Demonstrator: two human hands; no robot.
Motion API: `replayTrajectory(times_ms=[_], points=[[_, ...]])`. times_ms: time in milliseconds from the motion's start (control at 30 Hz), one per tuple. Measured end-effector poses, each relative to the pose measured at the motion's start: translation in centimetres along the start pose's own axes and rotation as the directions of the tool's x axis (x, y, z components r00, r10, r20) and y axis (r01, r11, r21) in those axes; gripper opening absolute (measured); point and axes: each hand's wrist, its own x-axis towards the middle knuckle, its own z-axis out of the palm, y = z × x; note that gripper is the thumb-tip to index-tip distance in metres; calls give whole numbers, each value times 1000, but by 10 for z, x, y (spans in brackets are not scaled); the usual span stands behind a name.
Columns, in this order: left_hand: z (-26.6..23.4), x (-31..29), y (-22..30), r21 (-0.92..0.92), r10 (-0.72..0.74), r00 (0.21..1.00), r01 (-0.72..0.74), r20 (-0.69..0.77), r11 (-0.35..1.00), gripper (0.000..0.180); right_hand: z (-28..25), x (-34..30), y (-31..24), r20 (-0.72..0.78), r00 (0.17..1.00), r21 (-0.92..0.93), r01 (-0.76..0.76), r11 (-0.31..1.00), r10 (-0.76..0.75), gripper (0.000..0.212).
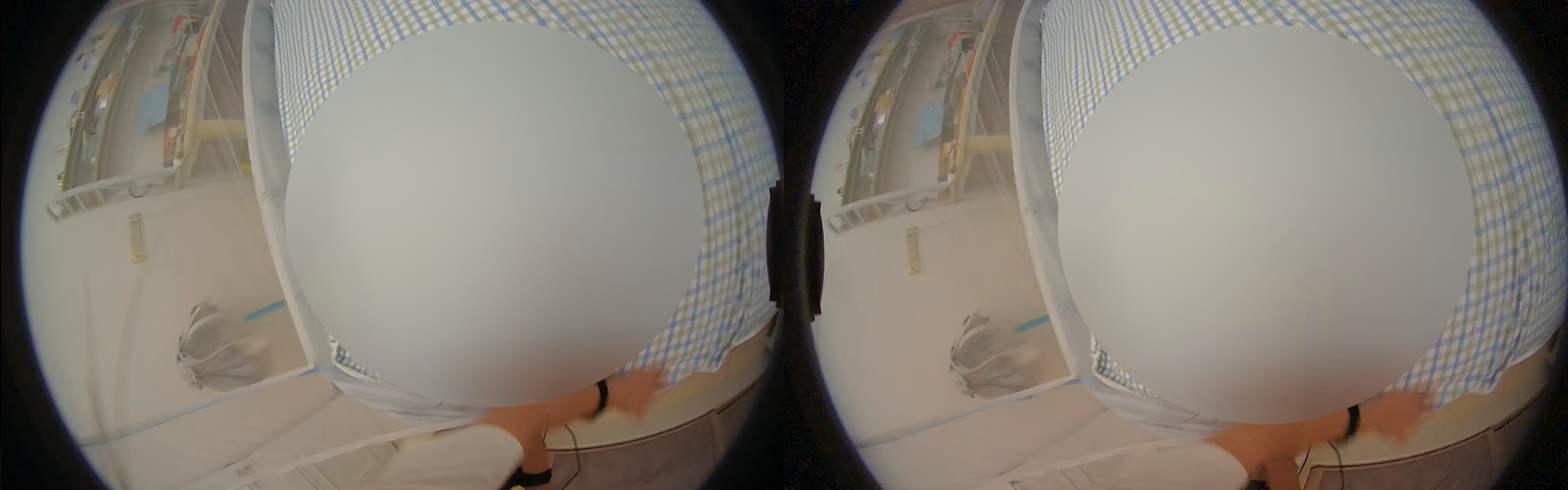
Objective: The person smooths a checkered sheet over a mattress and tucks it into the edges of the bed frame.
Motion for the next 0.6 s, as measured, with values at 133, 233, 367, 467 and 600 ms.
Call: replayTrajectory(times_ms=[133,233,367,467,600], points=[[-40,-31,22,86,259,965,-256,-30,963,44,-12,-4,10,-44,997,56,-53,997,55,19],[-195,-100,-1,601,345,838,-26,-422,799,37,-10,-10,7,-186,975,191,-83,978,119,21],[-429,-197,-90,577,372,449,712,-812,400,38,-19,0,7,-153,979,192,-105,976,135,26],[-484,-263,-116,209,207,152,932,-967,295,55,-23,5,7,-6,998,120,-63,991,64,31],[-479,-177,-78,176,81,157,829,-984,531,63,-30,0,7,21,997,140,-81,987,79,34]])
